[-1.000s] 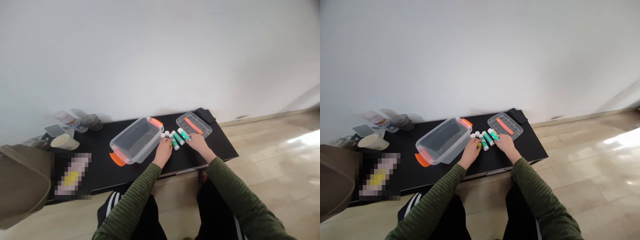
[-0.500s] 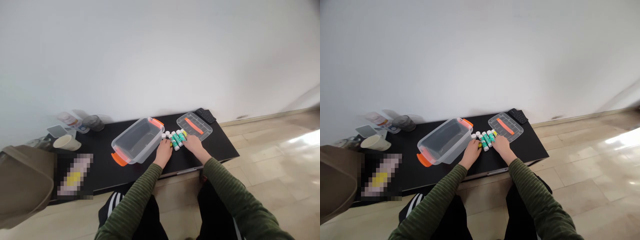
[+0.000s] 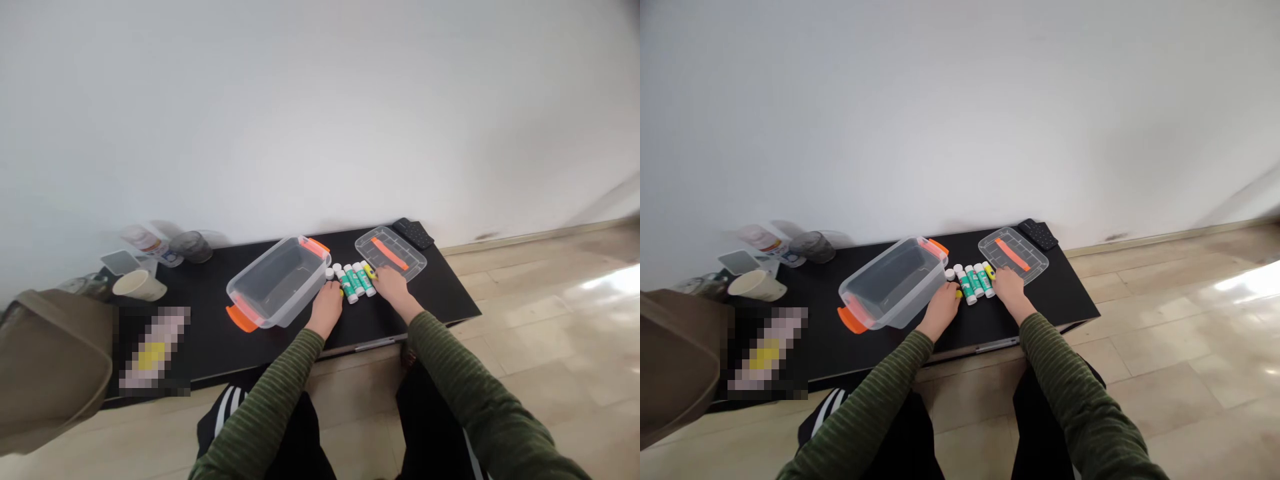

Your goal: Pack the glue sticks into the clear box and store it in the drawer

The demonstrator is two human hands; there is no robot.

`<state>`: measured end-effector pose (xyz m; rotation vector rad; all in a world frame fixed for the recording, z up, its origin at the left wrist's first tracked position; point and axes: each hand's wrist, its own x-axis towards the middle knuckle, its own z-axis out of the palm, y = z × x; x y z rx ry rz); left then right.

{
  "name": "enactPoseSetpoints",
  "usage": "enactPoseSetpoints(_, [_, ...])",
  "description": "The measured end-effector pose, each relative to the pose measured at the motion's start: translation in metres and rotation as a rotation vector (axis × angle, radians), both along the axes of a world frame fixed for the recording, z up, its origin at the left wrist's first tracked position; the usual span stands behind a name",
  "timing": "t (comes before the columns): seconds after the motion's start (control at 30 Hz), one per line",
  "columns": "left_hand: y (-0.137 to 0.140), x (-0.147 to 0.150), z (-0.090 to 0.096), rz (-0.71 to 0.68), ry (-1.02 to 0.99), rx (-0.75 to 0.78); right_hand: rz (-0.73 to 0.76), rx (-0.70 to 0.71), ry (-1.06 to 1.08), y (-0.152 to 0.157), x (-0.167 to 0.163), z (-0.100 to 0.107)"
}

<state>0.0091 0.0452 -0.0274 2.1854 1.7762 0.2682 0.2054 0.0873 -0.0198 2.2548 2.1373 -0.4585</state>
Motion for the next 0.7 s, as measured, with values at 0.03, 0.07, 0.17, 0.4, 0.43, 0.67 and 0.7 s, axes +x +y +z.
enactPoseSetpoints(0.03, [-0.001, -0.001, 0.001, -0.003, -0.014, 0.009, -0.009, -0.016, -0.009, 0.0, -0.002, 0.0])
enactPoseSetpoints(0.07, [-0.001, -0.003, 0.001, -0.006, -0.034, 0.018, -0.015, -0.031, -0.016, 0.0, -0.004, 0.001])
enactPoseSetpoints(0.17, [-0.002, -0.009, 0.003, 0.016, -0.163, 0.036, -0.028, -0.062, -0.028, 0.001, -0.008, 0.002])
enactPoseSetpoints(0.4, [0.003, -0.016, 0.007, 0.273, -1.127, -0.262, -0.077, 0.007, 0.081, -0.002, 0.002, 0.01])
enactPoseSetpoints(0.43, [0.003, -0.016, 0.008, 0.312, -1.292, -0.335, -0.061, 0.033, 0.146, -0.004, 0.004, 0.011])
enactPoseSetpoints(0.67, [-0.003, -0.014, 0.022, 0.482, -1.791, -0.511, 0.153, 0.125, 0.775, -0.033, 0.005, 0.017])
enactPoseSetpoints(0.7, [-0.003, -0.013, 0.024, 0.491, -1.802, -0.514, 0.169, 0.137, 0.802, -0.036, 0.003, 0.018])
